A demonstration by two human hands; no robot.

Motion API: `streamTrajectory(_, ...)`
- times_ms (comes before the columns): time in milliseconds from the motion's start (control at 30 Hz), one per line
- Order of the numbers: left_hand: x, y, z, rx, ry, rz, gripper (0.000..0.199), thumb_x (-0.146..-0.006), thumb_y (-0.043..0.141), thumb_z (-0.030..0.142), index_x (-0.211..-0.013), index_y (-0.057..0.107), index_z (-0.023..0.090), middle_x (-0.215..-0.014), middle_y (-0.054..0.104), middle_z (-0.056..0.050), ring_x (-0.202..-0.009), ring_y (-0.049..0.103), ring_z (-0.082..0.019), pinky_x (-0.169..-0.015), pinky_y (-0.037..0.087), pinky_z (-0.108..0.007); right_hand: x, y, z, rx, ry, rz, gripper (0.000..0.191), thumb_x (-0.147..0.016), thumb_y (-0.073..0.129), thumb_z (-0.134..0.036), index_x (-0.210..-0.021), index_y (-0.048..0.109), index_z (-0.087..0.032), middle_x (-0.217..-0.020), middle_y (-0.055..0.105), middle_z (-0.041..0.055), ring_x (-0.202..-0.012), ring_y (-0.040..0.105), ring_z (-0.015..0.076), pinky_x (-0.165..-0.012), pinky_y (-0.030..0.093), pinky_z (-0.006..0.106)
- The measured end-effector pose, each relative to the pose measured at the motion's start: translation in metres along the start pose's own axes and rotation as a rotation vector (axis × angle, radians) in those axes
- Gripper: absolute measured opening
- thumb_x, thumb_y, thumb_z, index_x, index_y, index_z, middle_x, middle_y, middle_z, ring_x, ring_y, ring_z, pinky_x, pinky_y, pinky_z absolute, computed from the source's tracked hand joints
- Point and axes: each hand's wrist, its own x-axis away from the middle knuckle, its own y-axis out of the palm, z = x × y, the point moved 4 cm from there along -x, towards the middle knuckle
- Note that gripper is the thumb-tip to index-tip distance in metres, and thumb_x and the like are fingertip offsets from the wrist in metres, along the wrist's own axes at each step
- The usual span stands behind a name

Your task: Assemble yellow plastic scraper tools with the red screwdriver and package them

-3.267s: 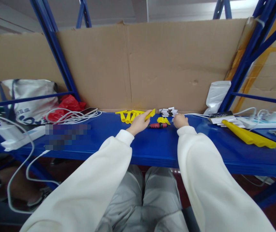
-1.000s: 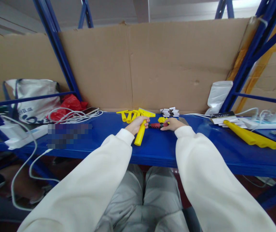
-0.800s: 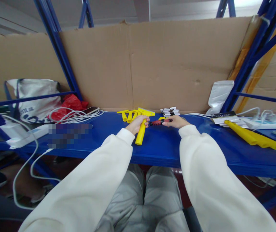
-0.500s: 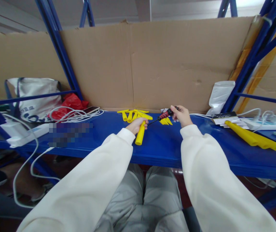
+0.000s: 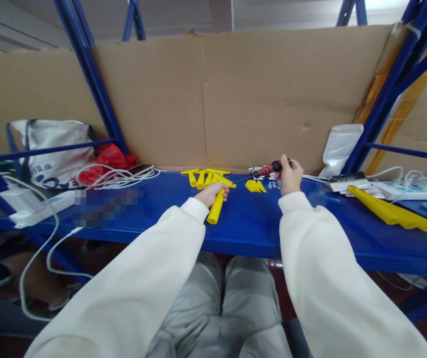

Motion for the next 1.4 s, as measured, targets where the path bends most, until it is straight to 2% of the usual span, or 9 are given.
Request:
streamTrajectory(300, 0.006, 0.002, 0.002, -0.020, -0.019, -0.029, 0.022, -0.090, 0.044, 0.001, -0.080, 0.048, 0.019, -0.050, 0.043, 0.007, -0.041, 0.034, -0.006, -0.042, 0.030, -0.017, 0.001, -0.001, 0.001, -0.002, 0.026, 0.004, 0.048, -0.075, 0.077, -0.062, -0.073, 0.047, -0.024, -0.052, 0.049, -0.0076, -0.039, 0.046, 0.0112, -0.036, 0.037, 0.026)
streamTrajectory(433, 0.005, 0.002, 0.002, -0.010, -0.018, -0.039, 0.019, -0.088, 0.046, 0.001, -0.083, 0.051, 0.019, -0.050, 0.042, 0.007, -0.040, 0.034, -0.005, -0.041, 0.030, -0.016, 0.001, -0.002, 0.000, 0.038, 0.021, -0.009, 0.051, -0.073, 0.076, -0.067, -0.073, 0.047, -0.025, -0.050, 0.047, -0.0077, -0.039, 0.048, 0.0126, -0.037, 0.040, 0.027)
streamTrajectory(633, 0.001, 0.002, 0.000, -0.017, -0.011, -0.043, 0.017, -0.081, 0.059, 0.004, -0.081, 0.051, 0.019, -0.053, 0.043, 0.007, -0.042, 0.034, -0.006, -0.043, 0.029, -0.018, 0.001, -0.001, -0.003, 0.097, -0.042, -0.038, 0.053, -0.072, 0.072, -0.072, -0.072, 0.046, -0.027, -0.049, 0.046, -0.0072, -0.040, 0.048, 0.0137, -0.038, 0.042, 0.029)
streamTrajectory(867, -0.001, 0.000, -0.001, -0.068, -0.002, -0.036, 0.020, -0.083, 0.052, 0.001, -0.075, 0.049, 0.019, -0.053, 0.044, 0.005, -0.042, 0.035, -0.007, -0.043, 0.030, -0.018, 0.006, 0.003, -0.010, 0.138, -0.111, -0.113, 0.051, -0.071, 0.073, -0.072, -0.077, 0.050, -0.026, -0.051, 0.048, -0.0069, -0.043, 0.049, 0.0134, -0.042, 0.042, 0.029)
streamTrajectory(1067, -0.002, -0.001, -0.003, -0.057, 0.015, -0.019, 0.020, -0.083, 0.051, 0.000, -0.076, 0.050, 0.018, -0.053, 0.044, 0.005, -0.042, 0.035, -0.006, -0.043, 0.029, -0.018, 0.007, 0.004, -0.010, 0.075, -0.055, -0.140, 0.051, -0.067, 0.078, -0.068, -0.086, 0.058, -0.025, -0.049, 0.042, -0.0092, -0.040, 0.046, 0.0139, -0.041, 0.039, 0.030)
streamTrajectory(1233, -0.003, -0.002, -0.005, -0.051, 0.023, -0.019, 0.019, -0.083, 0.055, 0.002, -0.076, 0.049, 0.019, -0.054, 0.043, 0.006, -0.043, 0.034, -0.006, -0.044, 0.029, -0.017, 0.006, 0.005, -0.008, -0.010, -0.003, -0.172, 0.056, -0.061, 0.080, -0.072, -0.084, 0.060, -0.025, -0.045, 0.036, -0.0103, -0.039, 0.045, 0.0130, -0.039, 0.036, 0.028)
streamTrajectory(1400, -0.004, -0.003, -0.005, -0.063, 0.012, -0.005, 0.017, -0.085, 0.050, 0.003, -0.080, 0.052, 0.019, -0.054, 0.044, 0.005, -0.043, 0.036, -0.007, -0.045, 0.030, -0.018, 0.007, 0.005, -0.012, 0.015, 0.002, -0.234, 0.055, -0.063, 0.080, -0.070, -0.089, 0.062, -0.025, -0.045, 0.038, -0.0097, -0.040, 0.047, 0.0141, -0.040, 0.036, 0.028)
